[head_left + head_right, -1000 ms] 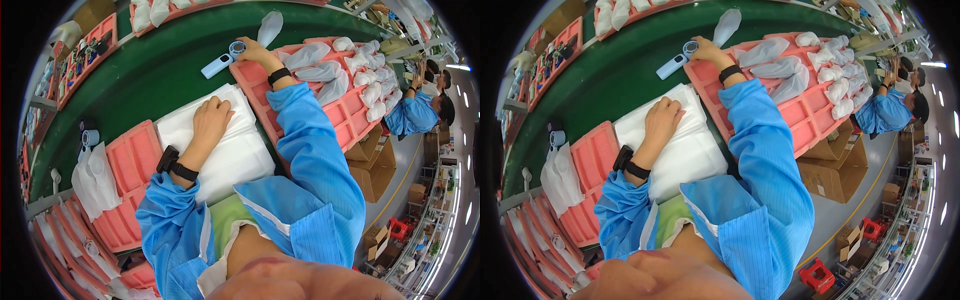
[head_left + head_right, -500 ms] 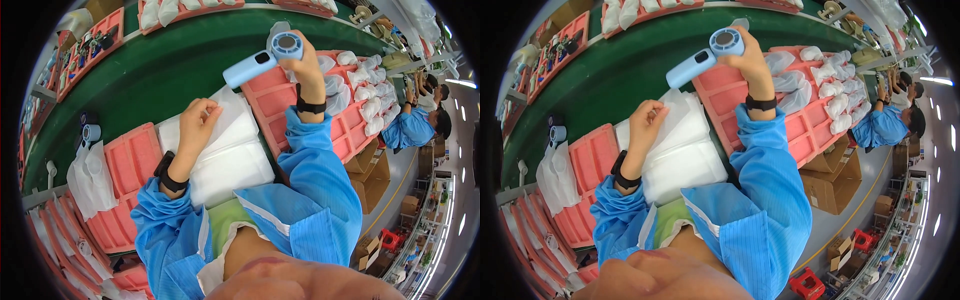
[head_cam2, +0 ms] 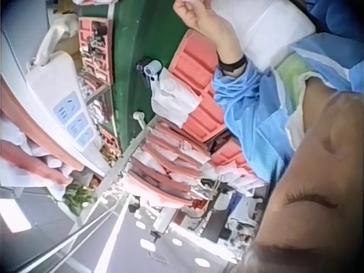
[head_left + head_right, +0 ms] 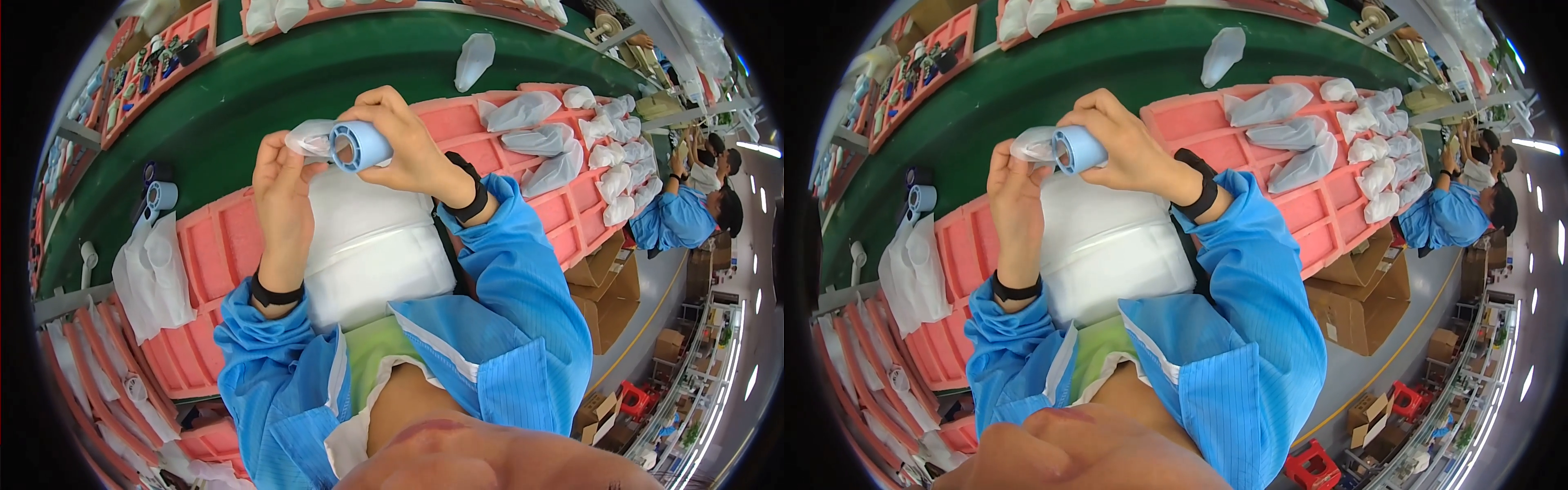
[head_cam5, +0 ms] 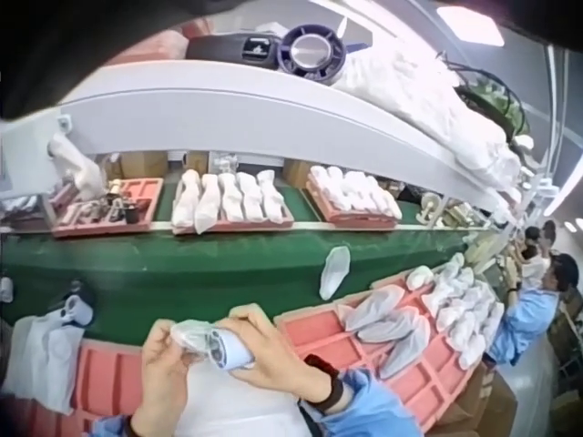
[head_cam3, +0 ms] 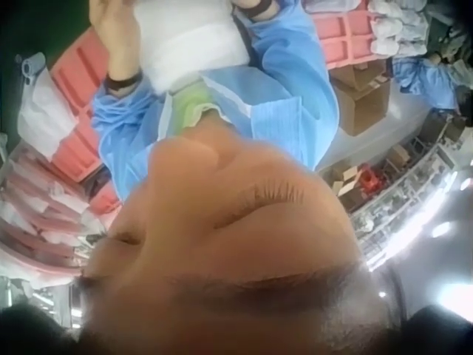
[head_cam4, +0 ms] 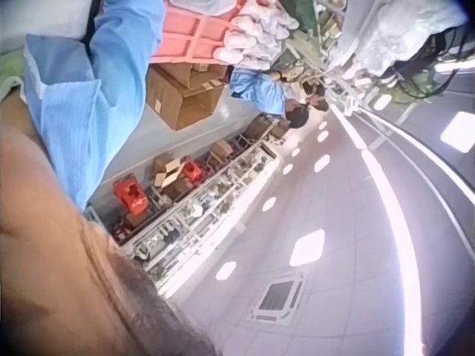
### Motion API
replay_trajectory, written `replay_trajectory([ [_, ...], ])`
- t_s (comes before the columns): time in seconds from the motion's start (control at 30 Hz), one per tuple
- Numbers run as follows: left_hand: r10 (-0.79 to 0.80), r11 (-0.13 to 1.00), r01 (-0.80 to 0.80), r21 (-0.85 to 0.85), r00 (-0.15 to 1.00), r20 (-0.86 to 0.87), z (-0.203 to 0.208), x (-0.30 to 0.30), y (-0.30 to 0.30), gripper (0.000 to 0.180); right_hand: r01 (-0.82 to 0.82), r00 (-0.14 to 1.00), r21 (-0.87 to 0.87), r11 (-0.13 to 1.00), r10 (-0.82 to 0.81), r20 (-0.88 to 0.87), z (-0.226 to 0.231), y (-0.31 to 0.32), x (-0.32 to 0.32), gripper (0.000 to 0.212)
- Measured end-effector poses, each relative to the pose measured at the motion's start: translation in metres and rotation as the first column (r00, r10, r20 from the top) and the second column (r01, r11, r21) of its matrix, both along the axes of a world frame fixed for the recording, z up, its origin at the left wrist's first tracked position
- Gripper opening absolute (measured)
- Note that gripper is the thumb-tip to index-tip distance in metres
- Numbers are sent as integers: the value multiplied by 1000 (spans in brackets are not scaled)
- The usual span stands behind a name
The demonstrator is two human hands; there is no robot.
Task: Packaging handheld electronic devices into protective plastic bags and organizing them onto a tray on an assembly line.
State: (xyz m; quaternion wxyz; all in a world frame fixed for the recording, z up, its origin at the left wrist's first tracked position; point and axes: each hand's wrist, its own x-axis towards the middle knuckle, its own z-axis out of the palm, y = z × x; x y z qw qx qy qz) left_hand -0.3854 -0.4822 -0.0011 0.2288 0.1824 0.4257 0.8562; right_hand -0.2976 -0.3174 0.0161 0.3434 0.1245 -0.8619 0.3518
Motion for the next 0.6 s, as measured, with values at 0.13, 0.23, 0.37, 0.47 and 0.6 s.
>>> replay_trajectory([
  [0.13,-36,998,40,55,996,-80,-3,2,-2,18,151,988,198,969,-155,1,-4,-13,-1,74],
  [0.23,99,988,-148,-54,851,-516,-5,13,0,25,131,991,214,968,-123,-54,-14,-23,-4,77],
  [0.37,130,878,-469,93,48,-990,-7,18,2,38,209,977,145,967,-200,-74,-12,-18,-4,72],
  [0.47,131,885,-463,52,140,-982,-11,30,3,42,233,970,179,956,-215,-112,-12,-14,-3,71],
  [0.6,158,848,-531,8,238,-958,-5,28,3,51,293,953,41,955,-289,-86,-15,-6,-4,71],
])
